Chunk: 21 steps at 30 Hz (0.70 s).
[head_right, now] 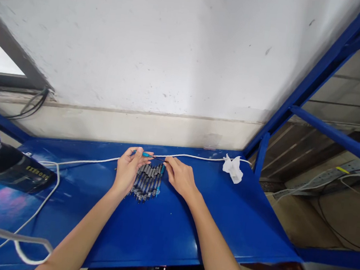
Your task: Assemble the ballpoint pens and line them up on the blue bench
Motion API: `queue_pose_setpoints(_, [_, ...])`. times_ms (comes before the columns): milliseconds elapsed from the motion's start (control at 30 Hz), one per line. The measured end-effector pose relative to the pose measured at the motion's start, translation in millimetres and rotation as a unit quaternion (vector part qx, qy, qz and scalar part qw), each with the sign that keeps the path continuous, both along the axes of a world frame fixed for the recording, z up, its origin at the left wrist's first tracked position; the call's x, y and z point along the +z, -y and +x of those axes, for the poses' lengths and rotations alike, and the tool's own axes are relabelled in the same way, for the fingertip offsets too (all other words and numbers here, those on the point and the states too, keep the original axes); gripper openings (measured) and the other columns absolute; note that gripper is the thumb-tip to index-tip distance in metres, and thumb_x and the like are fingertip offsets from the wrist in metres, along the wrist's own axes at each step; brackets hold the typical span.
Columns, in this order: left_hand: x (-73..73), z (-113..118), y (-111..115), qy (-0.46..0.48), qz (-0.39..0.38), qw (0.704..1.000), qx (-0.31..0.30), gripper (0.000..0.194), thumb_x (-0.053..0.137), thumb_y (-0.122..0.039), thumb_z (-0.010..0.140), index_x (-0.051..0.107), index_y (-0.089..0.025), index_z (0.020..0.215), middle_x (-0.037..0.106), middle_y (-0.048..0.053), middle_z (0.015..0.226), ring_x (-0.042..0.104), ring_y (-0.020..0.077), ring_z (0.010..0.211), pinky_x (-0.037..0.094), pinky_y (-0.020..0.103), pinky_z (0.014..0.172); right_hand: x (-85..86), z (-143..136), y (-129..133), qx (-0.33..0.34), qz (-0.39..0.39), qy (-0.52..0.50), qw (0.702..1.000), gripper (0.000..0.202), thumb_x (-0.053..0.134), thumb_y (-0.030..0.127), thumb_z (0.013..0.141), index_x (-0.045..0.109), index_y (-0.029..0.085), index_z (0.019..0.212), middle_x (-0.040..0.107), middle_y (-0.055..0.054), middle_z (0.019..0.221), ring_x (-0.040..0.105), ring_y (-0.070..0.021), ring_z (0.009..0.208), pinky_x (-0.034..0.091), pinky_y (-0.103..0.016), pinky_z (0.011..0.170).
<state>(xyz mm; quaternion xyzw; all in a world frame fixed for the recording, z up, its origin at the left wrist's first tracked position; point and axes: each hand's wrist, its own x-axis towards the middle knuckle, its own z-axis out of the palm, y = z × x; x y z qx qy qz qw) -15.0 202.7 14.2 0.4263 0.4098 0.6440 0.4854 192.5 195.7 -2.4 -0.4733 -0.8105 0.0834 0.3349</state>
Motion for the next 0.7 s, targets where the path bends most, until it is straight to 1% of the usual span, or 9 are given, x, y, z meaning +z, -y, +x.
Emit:
queue_pose_setpoints(167, [0.7, 1.0, 0.5, -0.001, 0.005, 1.0, -0.003, 0.036, 0.075, -0.053, 0.096, 0.062, -0.021, 0.104, 0.084, 0.013, 0.104, 0.082, 0.0248, 0.091, 0.063, 0.036, 0.082, -2.0, -0.7, -0.6, 0.006, 0.001, -0.003, 1.0, 0.022, 0.047, 0.034, 0.114, 0.065, 0.028, 0.124, 0.078, -0.007, 0.117, 0.075, -0.0241, 0.096, 0.049, -0.029, 0.074])
queue_pose_setpoints(267, [0.3, 3.0, 1.3, -0.016, 0.012, 1.0, -0.017, 0.035, 0.075, -0.052, 0.096, 0.062, -0.021, 0.104, 0.085, 0.012, 0.102, 0.082, 0.0252, 0.091, 0.063, 0.036, 0.081, -1.2, -2.0, 0.9, 0.013, -0.002, -0.006, 1.0, 0.021, 0.046, 0.033, 0.114, 0.064, 0.027, 0.123, 0.078, -0.008, 0.119, 0.075, -0.0242, 0.097, 0.049, -0.029, 0.075])
queue_pose_setpoints(367, [-0.7, 7.7, 3.7, -0.041, 0.021, 0.998, -0.046, 0.032, 0.075, -0.051, 0.096, 0.064, -0.022, 0.103, 0.085, 0.01, 0.1, 0.082, 0.0262, 0.094, 0.063, 0.038, 0.084, -0.7, -4.4, 3.3, 0.027, -0.024, -0.028, 0.999, 0.019, 0.048, 0.033, 0.113, 0.058, 0.026, 0.128, 0.078, -0.007, 0.111, 0.075, -0.024, 0.092, 0.049, -0.03, 0.074])
queue_pose_setpoints(433, [-1.1, 12.1, 6.6, -0.066, 0.02, 0.995, -0.067, 0.031, 0.076, -0.051, 0.094, 0.066, -0.022, 0.102, 0.084, 0.01, 0.099, 0.081, 0.0274, 0.096, 0.063, 0.039, 0.087, -1.5, -7.2, 4.7, 0.044, -0.05, -0.065, 0.996, 0.02, 0.05, 0.034, 0.112, 0.052, 0.025, 0.129, 0.078, -0.006, 0.103, 0.075, -0.0234, 0.086, 0.051, -0.031, 0.073])
queue_pose_setpoints(500, [-0.8, 16.7, 10.2, -0.083, 0.017, 0.993, -0.087, 0.03, 0.079, -0.05, 0.092, 0.069, -0.022, 0.101, 0.084, 0.01, 0.1, 0.081, 0.0288, 0.099, 0.062, 0.04, 0.091, -3.1, -10.9, 5.4, 0.059, -0.074, -0.123, 0.988, 0.02, 0.052, 0.035, 0.11, 0.047, 0.025, 0.126, 0.077, -0.006, 0.102, 0.074, -0.0225, 0.083, 0.053, -0.032, 0.073])
queue_pose_setpoints(600, [1.0, 22.4, 15.9, -0.08, 0.027, 0.99, -0.116, 0.025, 0.081, -0.044, 0.091, 0.072, -0.023, 0.103, 0.084, 0.009, 0.106, 0.079, 0.0293, 0.106, 0.059, 0.042, 0.099, -6.4, -17.7, 6.3, 0.077, -0.099, -0.218, 0.968, 0.024, 0.055, 0.039, 0.108, 0.038, 0.026, 0.12, 0.075, -0.009, 0.109, 0.074, -0.0219, 0.087, 0.057, -0.034, 0.077])
queue_pose_setpoints(700, [3.4, 25.8, 20.0, -0.08, 0.041, 0.987, -0.133, 0.023, 0.081, -0.04, 0.091, 0.078, -0.023, 0.106, 0.083, 0.009, 0.111, 0.078, 0.0291, 0.107, 0.058, 0.043, 0.102, -9.8, -25.4, 8.6, 0.088, -0.127, -0.287, 0.945, 0.035, 0.056, 0.045, 0.107, 0.031, 0.029, 0.124, 0.073, -0.011, 0.117, 0.075, -0.0222, 0.096, 0.061, -0.037, 0.081])
